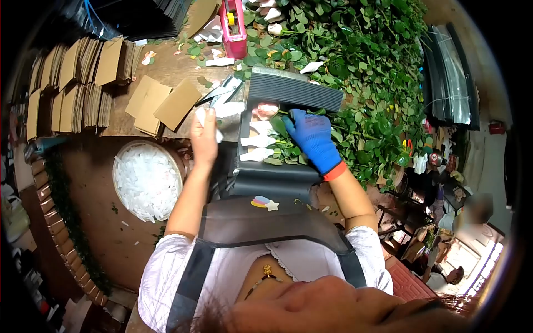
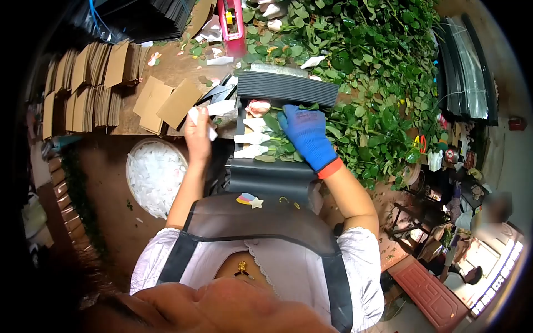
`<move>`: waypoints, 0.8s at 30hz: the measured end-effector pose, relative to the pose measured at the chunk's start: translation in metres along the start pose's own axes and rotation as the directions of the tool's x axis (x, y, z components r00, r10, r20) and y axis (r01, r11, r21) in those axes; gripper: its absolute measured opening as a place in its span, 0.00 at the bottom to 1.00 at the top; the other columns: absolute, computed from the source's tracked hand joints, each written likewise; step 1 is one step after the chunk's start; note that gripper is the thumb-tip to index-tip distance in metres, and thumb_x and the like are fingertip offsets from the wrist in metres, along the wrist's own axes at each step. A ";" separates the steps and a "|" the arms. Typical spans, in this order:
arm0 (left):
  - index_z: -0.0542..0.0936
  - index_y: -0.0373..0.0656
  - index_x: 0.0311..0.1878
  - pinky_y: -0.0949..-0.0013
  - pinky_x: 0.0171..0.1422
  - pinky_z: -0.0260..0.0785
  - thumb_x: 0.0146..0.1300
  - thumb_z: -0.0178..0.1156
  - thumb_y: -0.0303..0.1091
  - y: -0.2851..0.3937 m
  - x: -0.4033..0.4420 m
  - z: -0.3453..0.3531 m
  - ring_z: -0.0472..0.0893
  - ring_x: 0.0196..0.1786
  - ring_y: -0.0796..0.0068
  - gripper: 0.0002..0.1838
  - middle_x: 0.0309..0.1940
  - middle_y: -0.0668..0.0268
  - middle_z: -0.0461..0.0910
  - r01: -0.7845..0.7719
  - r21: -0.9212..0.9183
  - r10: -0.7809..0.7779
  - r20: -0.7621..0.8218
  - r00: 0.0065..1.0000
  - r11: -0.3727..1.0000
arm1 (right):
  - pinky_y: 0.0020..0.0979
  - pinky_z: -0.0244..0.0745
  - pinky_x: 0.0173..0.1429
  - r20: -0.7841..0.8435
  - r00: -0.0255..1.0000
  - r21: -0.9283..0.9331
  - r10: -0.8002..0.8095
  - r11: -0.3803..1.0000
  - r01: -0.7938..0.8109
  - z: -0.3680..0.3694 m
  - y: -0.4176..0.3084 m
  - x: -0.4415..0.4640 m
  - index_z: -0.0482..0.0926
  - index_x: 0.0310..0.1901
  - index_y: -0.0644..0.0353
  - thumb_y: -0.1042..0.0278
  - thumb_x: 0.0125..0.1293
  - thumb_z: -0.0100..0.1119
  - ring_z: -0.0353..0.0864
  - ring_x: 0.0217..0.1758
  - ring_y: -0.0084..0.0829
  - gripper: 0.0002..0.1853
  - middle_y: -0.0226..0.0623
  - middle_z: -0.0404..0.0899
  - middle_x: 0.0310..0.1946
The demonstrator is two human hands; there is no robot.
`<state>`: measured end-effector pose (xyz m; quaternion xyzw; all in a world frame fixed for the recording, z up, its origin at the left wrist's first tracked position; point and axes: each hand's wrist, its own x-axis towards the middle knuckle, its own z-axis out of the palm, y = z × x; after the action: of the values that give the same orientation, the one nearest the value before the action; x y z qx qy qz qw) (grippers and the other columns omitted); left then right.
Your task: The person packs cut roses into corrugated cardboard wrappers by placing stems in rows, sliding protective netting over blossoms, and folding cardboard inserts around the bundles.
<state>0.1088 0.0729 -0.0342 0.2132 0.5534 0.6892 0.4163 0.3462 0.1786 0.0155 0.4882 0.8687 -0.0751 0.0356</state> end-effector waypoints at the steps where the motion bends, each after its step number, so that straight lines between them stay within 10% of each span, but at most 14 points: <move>1: 0.80 0.43 0.40 0.81 0.32 0.58 0.75 0.58 0.34 0.018 0.002 -0.001 0.68 0.30 0.93 0.07 0.27 0.80 0.73 0.046 0.053 -0.047 0.024 0.999 0.998 | 0.45 0.76 0.39 0.109 0.994 0.047 0.007 0.999 -0.012 -0.013 0.002 0.000 0.79 0.46 0.53 0.43 0.68 0.58 0.86 0.35 0.44 0.20 0.40 0.85 0.28; 6: 0.73 0.42 0.31 0.73 0.36 0.66 0.64 0.71 0.36 0.038 -0.001 0.020 0.71 0.31 0.83 0.15 0.25 0.75 0.72 0.054 0.517 -0.242 0.303 0.922 0.854 | 0.45 0.75 0.38 0.187 0.973 -0.005 -0.132 0.991 0.136 -0.015 0.008 -0.008 0.70 0.64 0.58 0.43 0.65 0.62 0.87 0.33 0.42 0.34 0.40 0.86 0.30; 8: 0.82 0.40 0.38 0.66 0.40 0.73 0.63 0.71 0.45 0.026 0.006 0.028 0.81 0.31 0.74 0.16 0.28 0.64 0.83 -0.194 0.728 -0.233 0.441 0.867 0.658 | 0.43 0.75 0.38 0.176 0.977 -0.116 -0.122 0.983 0.144 -0.009 -0.001 -0.010 0.71 0.63 0.58 0.45 0.64 0.63 0.87 0.34 0.42 0.32 0.40 0.86 0.30; 18: 0.83 0.38 0.35 0.75 0.35 0.68 0.71 0.62 0.34 0.012 -0.017 0.032 0.74 0.30 0.88 0.10 0.26 0.75 0.80 0.182 0.255 -0.255 0.294 0.921 0.950 | 0.39 0.75 0.36 0.208 0.977 -0.140 -0.051 0.987 0.082 -0.007 -0.013 -0.010 0.72 0.60 0.58 0.46 0.69 0.60 0.87 0.31 0.39 0.28 0.37 0.86 0.27; 24: 0.81 0.43 0.33 0.77 0.31 0.66 0.76 0.55 0.36 0.007 -0.013 0.018 0.72 0.27 0.88 0.14 0.25 0.76 0.78 -0.028 0.170 0.038 -0.058 0.998 0.985 | 0.41 0.75 0.35 0.159 0.984 -0.176 -0.076 0.979 0.104 0.008 -0.005 -0.012 0.69 0.60 0.59 0.48 0.69 0.59 0.85 0.30 0.42 0.26 0.39 0.84 0.26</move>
<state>0.1267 0.0729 -0.0198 0.2356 0.6187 0.6529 0.3680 0.3477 0.1644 0.0095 0.4356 0.8881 -0.0329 0.1428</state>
